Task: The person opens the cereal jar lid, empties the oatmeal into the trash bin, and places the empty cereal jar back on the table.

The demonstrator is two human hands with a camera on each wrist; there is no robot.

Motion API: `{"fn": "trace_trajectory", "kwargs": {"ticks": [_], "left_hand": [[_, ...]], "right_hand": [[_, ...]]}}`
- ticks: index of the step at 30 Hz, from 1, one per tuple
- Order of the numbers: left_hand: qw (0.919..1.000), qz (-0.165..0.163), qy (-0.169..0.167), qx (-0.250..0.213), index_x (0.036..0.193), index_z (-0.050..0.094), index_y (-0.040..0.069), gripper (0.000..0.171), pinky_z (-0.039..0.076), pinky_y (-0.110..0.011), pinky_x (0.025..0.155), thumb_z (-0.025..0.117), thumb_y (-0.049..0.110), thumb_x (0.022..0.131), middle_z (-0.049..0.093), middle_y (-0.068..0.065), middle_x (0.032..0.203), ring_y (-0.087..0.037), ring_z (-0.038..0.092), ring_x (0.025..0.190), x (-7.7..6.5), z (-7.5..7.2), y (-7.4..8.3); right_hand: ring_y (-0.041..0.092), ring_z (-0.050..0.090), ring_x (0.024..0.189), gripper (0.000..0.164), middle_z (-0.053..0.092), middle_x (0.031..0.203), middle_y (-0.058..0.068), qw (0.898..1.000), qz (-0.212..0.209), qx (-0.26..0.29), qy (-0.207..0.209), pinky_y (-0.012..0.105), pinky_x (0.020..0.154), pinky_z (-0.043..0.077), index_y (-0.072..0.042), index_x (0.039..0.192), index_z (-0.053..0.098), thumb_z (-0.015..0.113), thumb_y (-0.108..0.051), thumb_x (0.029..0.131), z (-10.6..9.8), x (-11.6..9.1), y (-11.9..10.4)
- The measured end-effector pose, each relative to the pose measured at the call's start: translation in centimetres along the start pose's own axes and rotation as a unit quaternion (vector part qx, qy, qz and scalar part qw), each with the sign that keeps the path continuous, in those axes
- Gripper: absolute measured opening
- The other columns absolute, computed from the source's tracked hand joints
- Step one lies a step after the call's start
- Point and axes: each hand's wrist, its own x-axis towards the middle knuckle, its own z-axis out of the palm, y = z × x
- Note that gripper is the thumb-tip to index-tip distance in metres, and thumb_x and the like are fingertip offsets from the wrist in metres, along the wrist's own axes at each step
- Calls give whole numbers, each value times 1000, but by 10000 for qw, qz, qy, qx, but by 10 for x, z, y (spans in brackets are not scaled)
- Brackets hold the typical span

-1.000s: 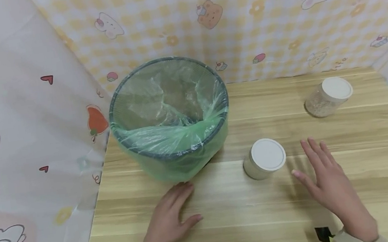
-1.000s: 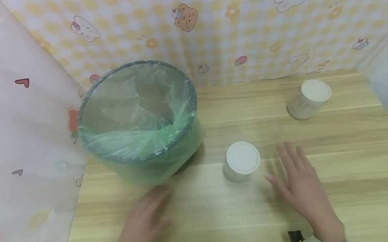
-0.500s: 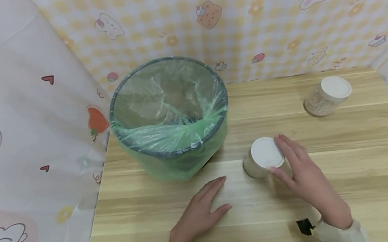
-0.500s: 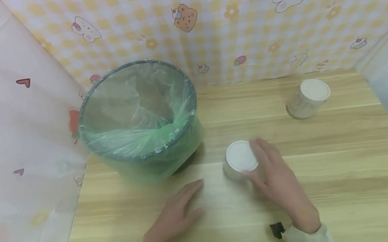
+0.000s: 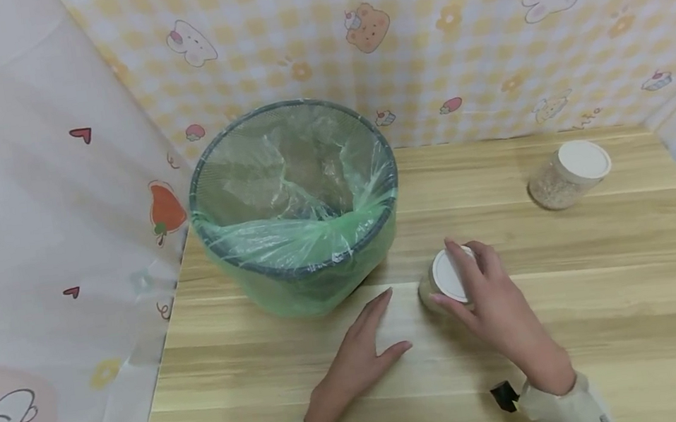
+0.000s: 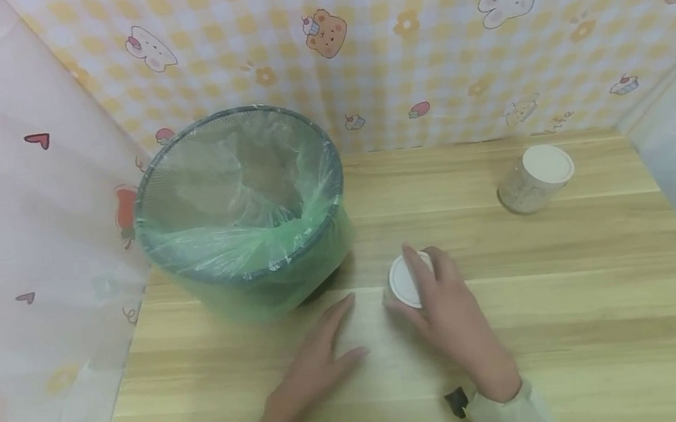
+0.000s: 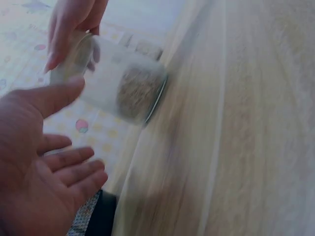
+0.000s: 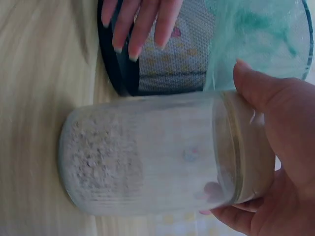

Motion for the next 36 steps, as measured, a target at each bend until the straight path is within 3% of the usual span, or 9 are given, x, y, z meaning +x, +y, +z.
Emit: {"fn": "trace_trajectory", "kwargs": {"ticks": [5, 10, 13, 23, 31, 36], "left_hand": [[9996, -15, 83, 260, 151, 25, 7, 83, 30, -40, 107, 72, 29, 86, 30, -11, 152, -23, 26, 140, 6, 10, 1], [9986, 42, 6, 536, 151, 22, 6, 89, 28, -40, 108, 73, 34, 85, 25, -13, 154, -23, 18, 143, 8, 16, -2], [9989, 109, 7, 465, 152, 20, 7, 91, 29, -41, 107, 74, 35, 84, 24, -12, 155, -23, 18, 143, 8, 18, -2], [9998, 15, 67, -190, 153, 15, 11, 93, 35, -39, 104, 74, 28, 84, 28, -4, 152, -21, 33, 136, 13, 29, 0], [9989, 58, 449, -101, 150, 20, 6, 98, 38, -44, 101, 81, 26, 76, 35, -8, 146, -24, 39, 130, 15, 33, 4], [9976, 95, 633, 280, 149, 19, 8, 103, 40, -45, 99, 84, 26, 71, 40, -9, 139, -24, 43, 125, 16, 35, 4]], "right_hand": [[45, 42, 112, 76, 39, 126, 33, 9995, -238, -131, 184, 56, 74, 48, -6, 143, 41, 68, -47, 85, 8, -2, -9], [48, 38, 107, 75, 40, 121, 34, 9978, -421, -284, 424, 56, 84, 39, -2, 139, 43, 47, -60, 92, 18, -3, -22], [48, 38, 102, 76, 41, 116, 34, 9969, -419, -423, 508, 57, 86, 33, -1, 138, 45, 43, -62, 92, 22, -4, -29], [46, 44, 97, 75, 48, 111, 31, 9948, -500, -646, 612, 55, 79, 37, -3, 136, 49, 43, -63, 91, 29, -8, -43], [45, 44, 96, 69, 47, 112, 32, 9959, -473, -328, 705, 53, 80, 38, -3, 134, 50, 39, -59, 95, 29, -9, -47], [44, 43, 99, 73, 47, 113, 32, 9967, -484, -53, 652, 51, 81, 38, 0, 137, 47, 38, -59, 96, 31, -11, -49]]}}
